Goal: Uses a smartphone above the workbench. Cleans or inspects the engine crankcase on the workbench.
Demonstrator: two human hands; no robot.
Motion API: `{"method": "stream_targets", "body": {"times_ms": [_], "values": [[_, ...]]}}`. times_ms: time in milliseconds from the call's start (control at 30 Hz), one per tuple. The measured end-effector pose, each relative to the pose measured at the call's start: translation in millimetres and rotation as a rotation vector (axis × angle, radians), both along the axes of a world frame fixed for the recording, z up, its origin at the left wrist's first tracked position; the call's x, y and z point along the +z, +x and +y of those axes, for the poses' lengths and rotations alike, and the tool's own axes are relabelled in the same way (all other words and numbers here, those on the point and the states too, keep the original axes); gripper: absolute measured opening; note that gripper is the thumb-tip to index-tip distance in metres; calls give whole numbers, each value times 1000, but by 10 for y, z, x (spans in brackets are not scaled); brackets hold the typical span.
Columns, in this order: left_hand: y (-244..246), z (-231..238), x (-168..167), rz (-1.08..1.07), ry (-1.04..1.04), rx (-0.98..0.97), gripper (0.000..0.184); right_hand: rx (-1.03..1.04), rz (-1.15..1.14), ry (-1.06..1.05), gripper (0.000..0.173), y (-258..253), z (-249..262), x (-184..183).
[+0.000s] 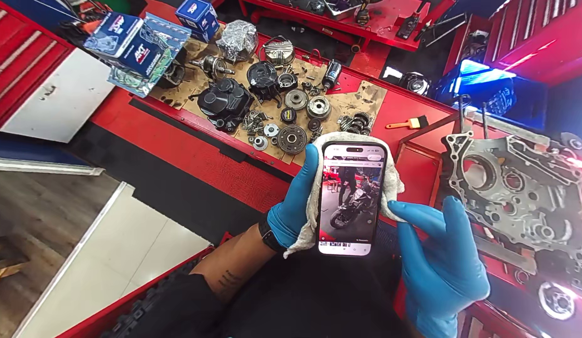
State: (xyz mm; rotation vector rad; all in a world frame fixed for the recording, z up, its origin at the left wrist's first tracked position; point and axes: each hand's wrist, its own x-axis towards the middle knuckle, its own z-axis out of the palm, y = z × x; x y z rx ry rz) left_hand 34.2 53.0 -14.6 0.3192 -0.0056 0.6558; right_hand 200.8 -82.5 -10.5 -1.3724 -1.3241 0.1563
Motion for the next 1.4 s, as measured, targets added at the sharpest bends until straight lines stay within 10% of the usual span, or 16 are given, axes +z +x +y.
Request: {"method": "stream_targets", "body": {"times_ms": [933,1400], "values": [[6,-2,17,74,36,66,54,35,-8,-37,60,9,-10,-2],[80,-103,-49,255,95,-11,58,211,-239,-160,92,-124,254,102]]}}
